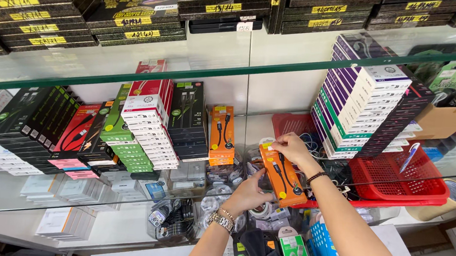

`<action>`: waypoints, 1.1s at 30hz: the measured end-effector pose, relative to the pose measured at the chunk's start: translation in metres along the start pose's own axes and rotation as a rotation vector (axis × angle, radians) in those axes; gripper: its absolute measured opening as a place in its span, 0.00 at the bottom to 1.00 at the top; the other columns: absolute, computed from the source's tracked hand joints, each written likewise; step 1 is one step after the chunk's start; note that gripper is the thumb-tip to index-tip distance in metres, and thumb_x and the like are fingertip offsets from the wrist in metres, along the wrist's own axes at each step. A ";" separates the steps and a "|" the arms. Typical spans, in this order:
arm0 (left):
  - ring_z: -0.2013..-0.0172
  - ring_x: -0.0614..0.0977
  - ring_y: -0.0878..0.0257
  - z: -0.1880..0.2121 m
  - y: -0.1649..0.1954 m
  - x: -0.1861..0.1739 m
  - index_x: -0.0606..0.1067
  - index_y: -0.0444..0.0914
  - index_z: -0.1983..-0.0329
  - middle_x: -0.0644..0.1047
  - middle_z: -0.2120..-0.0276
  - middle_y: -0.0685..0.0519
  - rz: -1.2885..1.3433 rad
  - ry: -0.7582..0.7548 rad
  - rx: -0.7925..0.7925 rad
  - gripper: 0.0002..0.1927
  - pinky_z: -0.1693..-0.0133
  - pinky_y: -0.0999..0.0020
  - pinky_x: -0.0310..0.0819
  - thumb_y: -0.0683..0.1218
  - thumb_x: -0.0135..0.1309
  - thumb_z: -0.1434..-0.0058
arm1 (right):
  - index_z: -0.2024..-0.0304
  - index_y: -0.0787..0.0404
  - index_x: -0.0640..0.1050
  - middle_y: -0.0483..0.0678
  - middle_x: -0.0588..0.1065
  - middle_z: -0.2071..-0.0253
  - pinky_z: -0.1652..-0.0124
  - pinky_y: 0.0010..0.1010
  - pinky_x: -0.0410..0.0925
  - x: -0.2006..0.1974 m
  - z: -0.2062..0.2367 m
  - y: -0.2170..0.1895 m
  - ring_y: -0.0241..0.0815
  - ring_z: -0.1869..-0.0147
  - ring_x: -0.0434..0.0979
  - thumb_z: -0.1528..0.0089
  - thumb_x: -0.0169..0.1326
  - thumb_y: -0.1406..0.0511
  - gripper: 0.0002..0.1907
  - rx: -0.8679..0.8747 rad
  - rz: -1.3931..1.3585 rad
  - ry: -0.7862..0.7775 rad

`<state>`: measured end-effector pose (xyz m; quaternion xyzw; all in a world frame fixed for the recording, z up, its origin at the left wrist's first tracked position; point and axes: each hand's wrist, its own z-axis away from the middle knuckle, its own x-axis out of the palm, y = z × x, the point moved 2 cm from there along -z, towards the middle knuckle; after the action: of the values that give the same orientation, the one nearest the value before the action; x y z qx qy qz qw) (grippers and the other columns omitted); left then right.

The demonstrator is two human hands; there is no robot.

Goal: The person wipes packaged phone charger and cable boxes with a dark cloth, one at a time, and places the cleaned boxes back on the glass display shelf. They also write on one orange box with a pen before wiping more boxes and returning them to the shelf.

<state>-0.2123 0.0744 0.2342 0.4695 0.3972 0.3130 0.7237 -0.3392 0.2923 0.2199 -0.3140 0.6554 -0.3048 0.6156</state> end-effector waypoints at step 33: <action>0.58 0.84 0.49 0.010 0.017 0.021 0.57 0.39 0.24 0.81 0.59 0.37 -0.227 0.113 0.232 0.50 0.53 0.60 0.77 0.50 0.60 0.51 | 0.44 0.59 0.72 0.54 0.77 0.50 0.44 0.40 0.68 0.024 0.013 0.006 0.53 0.43 0.76 0.42 0.62 0.59 0.26 -0.133 0.015 0.217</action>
<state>-0.1951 0.0939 0.2462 0.4837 0.5211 0.2071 0.6720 -0.3277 0.2772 0.1999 -0.3142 0.7394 -0.2881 0.5211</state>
